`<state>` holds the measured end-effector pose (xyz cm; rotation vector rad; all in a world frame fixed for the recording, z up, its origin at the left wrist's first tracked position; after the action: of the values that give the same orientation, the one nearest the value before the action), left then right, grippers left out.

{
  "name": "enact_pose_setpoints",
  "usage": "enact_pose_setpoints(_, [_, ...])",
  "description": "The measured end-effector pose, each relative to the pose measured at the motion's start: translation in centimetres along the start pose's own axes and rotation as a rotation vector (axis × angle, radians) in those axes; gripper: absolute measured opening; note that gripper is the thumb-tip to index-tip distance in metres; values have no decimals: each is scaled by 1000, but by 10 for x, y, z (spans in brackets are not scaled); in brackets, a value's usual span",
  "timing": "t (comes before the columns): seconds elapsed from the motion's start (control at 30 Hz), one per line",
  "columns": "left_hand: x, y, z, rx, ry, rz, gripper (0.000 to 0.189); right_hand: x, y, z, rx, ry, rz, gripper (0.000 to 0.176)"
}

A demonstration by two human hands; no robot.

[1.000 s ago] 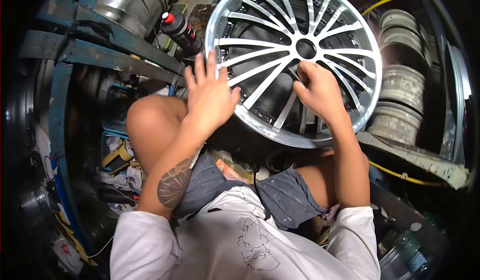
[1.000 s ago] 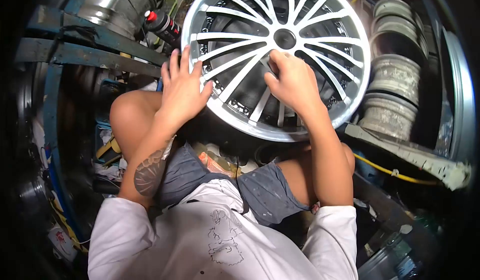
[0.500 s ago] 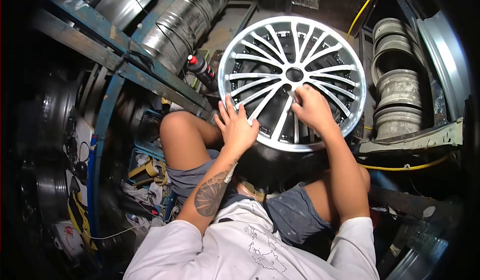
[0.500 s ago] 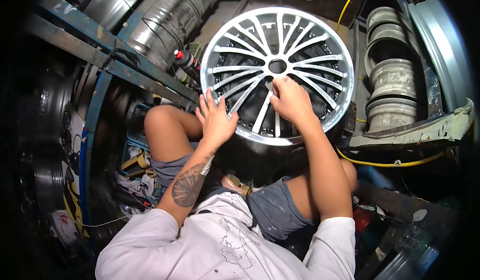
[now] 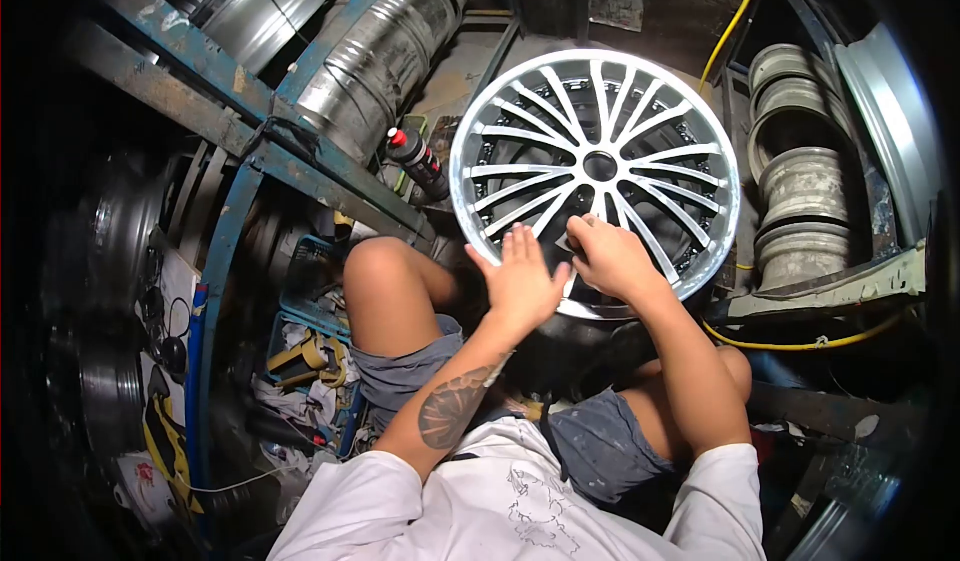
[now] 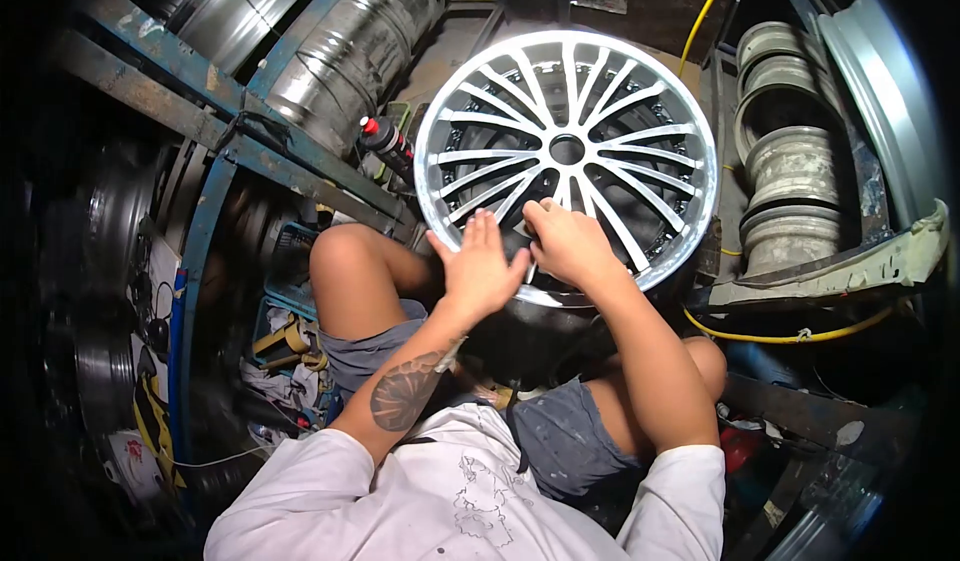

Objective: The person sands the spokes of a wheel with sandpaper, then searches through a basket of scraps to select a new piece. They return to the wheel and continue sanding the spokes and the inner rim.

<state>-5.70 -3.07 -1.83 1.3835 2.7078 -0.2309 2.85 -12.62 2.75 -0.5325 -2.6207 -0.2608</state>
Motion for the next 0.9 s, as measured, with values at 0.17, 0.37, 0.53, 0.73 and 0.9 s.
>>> enact_pose_setpoints(0.17, [-48, -37, 16, 345, 102, 196, 92, -5, 23, 7, -53, -78, 3, 26])
enact_pose_setpoints(0.37, [-34, 22, -38, -98, -139, 295, 87, -13, 33, -44, -291, -22, 59, 24])
enact_pose_setpoints(0.53, [-58, 95, -7, -109, -113, 758, 85, -46, 18, -97, -536, -10, 162, 18])
enact_pose_setpoints(0.73, [-79, 70, -6, -65, -7, 930, 76, -58, 7, -132, -669, -2, 140, 17])
enact_pose_setpoints(0.9, [-92, 60, -4, -29, -202, 748, 75, -63, 4, -128, -656, 1, 185, 17])
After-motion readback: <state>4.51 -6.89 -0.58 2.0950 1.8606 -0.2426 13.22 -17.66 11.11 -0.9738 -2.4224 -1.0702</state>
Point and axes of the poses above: each hand's wrist, its own y-axis towards the middle knuckle, its own z-axis out of the palm, x = y × z, the point moved 10 cm from there along y, towards the middle knuckle, and after that the axes turned 12 degrees about -z, right-handed, at the moved point
